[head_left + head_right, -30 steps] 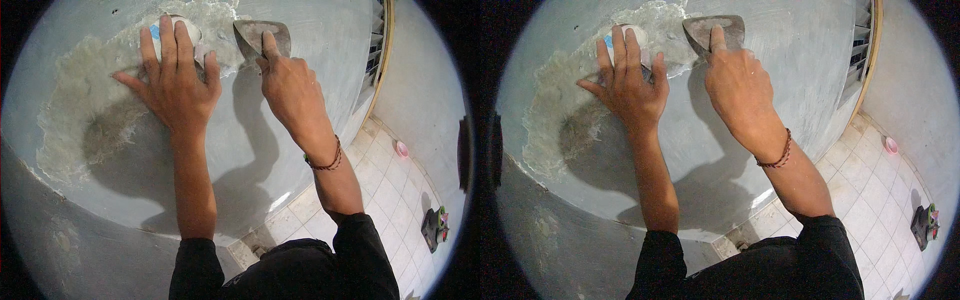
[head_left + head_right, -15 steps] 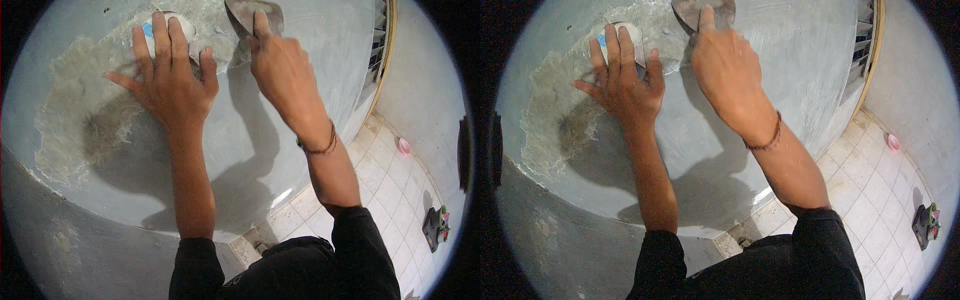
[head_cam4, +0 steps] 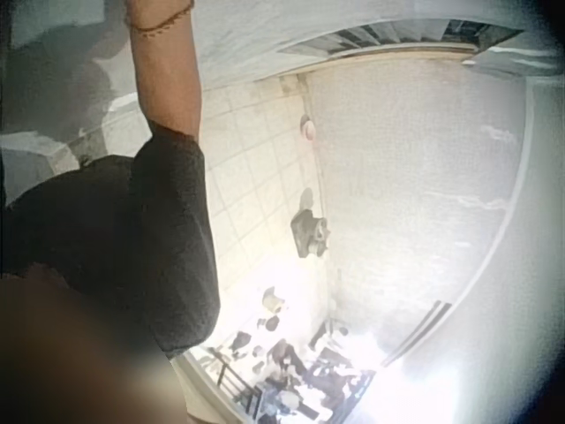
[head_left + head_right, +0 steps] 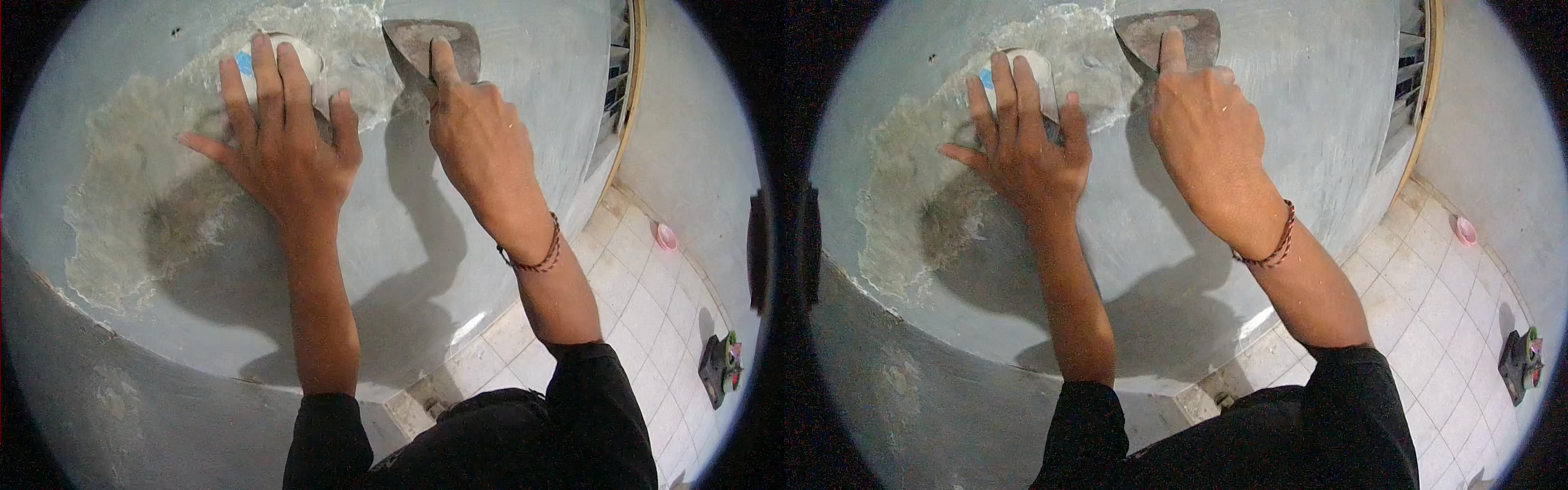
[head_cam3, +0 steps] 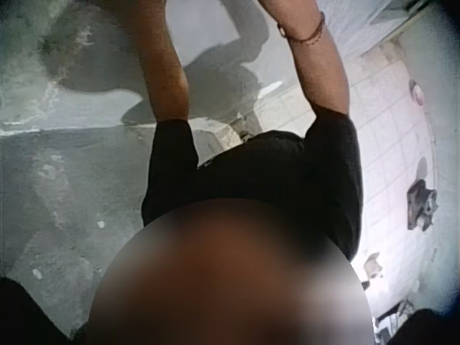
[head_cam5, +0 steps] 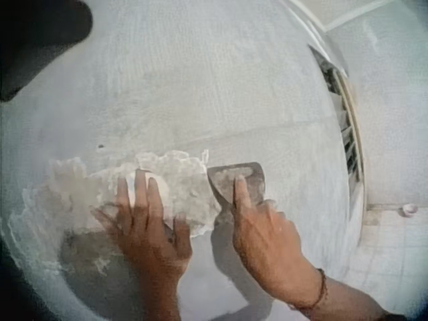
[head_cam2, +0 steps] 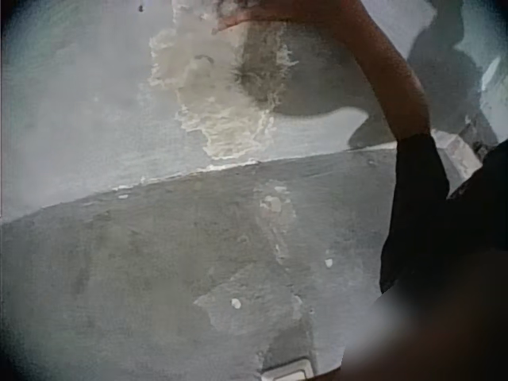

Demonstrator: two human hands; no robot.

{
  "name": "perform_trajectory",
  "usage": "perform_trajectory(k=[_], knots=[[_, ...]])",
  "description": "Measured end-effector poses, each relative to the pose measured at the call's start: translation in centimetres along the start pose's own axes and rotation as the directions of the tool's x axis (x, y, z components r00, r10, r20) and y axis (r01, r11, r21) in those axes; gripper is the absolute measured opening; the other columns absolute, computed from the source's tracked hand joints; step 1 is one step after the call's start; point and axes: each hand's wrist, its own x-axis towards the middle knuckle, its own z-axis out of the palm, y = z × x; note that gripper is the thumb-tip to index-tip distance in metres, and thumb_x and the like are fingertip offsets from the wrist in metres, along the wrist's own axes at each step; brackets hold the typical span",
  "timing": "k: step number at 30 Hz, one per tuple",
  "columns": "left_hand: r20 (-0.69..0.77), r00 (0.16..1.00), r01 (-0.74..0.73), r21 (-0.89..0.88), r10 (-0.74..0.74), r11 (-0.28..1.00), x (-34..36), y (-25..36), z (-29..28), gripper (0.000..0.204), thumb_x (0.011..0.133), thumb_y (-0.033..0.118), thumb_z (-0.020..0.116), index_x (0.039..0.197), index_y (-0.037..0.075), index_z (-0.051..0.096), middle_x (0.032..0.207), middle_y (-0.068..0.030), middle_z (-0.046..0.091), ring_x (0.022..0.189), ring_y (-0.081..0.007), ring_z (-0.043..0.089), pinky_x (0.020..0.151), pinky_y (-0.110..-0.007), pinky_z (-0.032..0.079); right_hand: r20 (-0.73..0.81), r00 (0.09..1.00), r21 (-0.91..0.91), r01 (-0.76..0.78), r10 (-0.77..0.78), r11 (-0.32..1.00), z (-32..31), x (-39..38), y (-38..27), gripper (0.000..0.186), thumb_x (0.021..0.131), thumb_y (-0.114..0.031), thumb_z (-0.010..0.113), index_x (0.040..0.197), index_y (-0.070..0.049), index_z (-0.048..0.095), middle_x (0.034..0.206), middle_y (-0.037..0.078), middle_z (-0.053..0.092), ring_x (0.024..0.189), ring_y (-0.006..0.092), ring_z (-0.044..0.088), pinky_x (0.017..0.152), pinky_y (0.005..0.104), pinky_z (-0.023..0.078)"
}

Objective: The person is using a scraper and a sponge to repair or patch a damaged section of a wall.

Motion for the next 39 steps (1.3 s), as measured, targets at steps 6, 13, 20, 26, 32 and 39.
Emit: perform_trajectory(k=[6,13,20,26,32,39], knots=[[-0.017,1.000,0.002,-0.007,-0.002,1.000,0.0,0.4,0.2,0.052,0.088,0.044,0.049,0.131,0.013,0.050,0.139,-0.0030,0.044,0.132,-0.0307,0.034,0.100,-0.066,-0.012,0.015,1.000,0.027,-0.012,0.012,1.000,-0.1,-0.2,0.6,0.047,0.086,-0.011,0.049,0.132,-0.010,0.040,0.072,0.029,0.059,0.067,0.0478,0.059,0.058,0.0538,0.047],[-0.031,0.999,-0.010,-0.028,0.009,1.000,-0.2,0.2,0.1,0.052,0.088,0.044,0.049,0.130,0.013,0.051,0.137,-0.0036,0.047,0.131,-0.0309,0.036,0.101,-0.065,-0.015,0.002,1.000,0.027,-0.012,0.012,1.000,0.4,-0.5,0.4,0.045,0.087,-0.012,0.049,0.131,-0.007,0.041,0.071,0.029,0.059,0.067,0.0471,0.058,0.058,0.0539,0.046],[-0.021,1.000,-0.018,-0.014,0.018,1.000,0.1,0.2,0.2,0.052,0.089,0.043,0.048,0.129,0.011,0.050,0.136,-0.0034,0.047,0.131,-0.0305,0.037,0.101,-0.062,-0.018,-0.001,1.000,0.064,-0.017,0.017,0.998,0.6,-0.4,0.5,0.045,0.088,-0.013,0.049,0.131,-0.007,0.039,0.069,0.028,0.059,0.067,0.0470,0.059,0.057,0.0534,0.047],[0.006,1.000,-0.013,0.009,0.013,1.000,0.1,0.2,-0.1,0.053,0.089,0.043,0.048,0.131,0.011,0.049,0.138,-0.0032,0.046,0.132,-0.0302,0.035,0.101,-0.062,-0.018,0.006,0.999,0.047,-0.034,0.034,0.998,0.5,-0.3,-0.2,0.044,0.089,-0.014,0.047,0.132,-0.008,0.039,0.071,0.028,0.060,0.068,0.0467,0.059,0.058,0.0525,0.048],[0.007,1.000,-0.014,0.004,0.014,1.000,0.2,0.2,-0.3,0.052,0.088,0.043,0.049,0.130,0.012,0.049,0.139,-0.0028,0.045,0.132,-0.0300,0.034,0.101,-0.062,-0.017,0.002,1.000,0.033,0.008,-0.008,0.999,0.0,-0.1,0.3,0.046,0.086,-0.010,0.048,0.131,-0.006,0.041,0.074,0.029,0.060,0.068,0.0437,0.062,0.056,0.0483,0.051],[-0.043,0.999,-0.011,-0.004,0.011,1.000,0.1,0.0,0.6,0.051,0.087,0.046,0.044,0.125,0.013,0.052,0.136,-0.0031,0.046,0.132,-0.0290,0.035,0.100,-0.067,-0.016,0.030,0.998,0.015,-0.047,0.046,0.999,-0.1,0.0,0.3,0.044,0.090,-0.017,0.049,0.132,-0.009,0.041,0.069,0.028,0.059,0.065,0.0454,0.060,0.056,0.0512,0.048]])
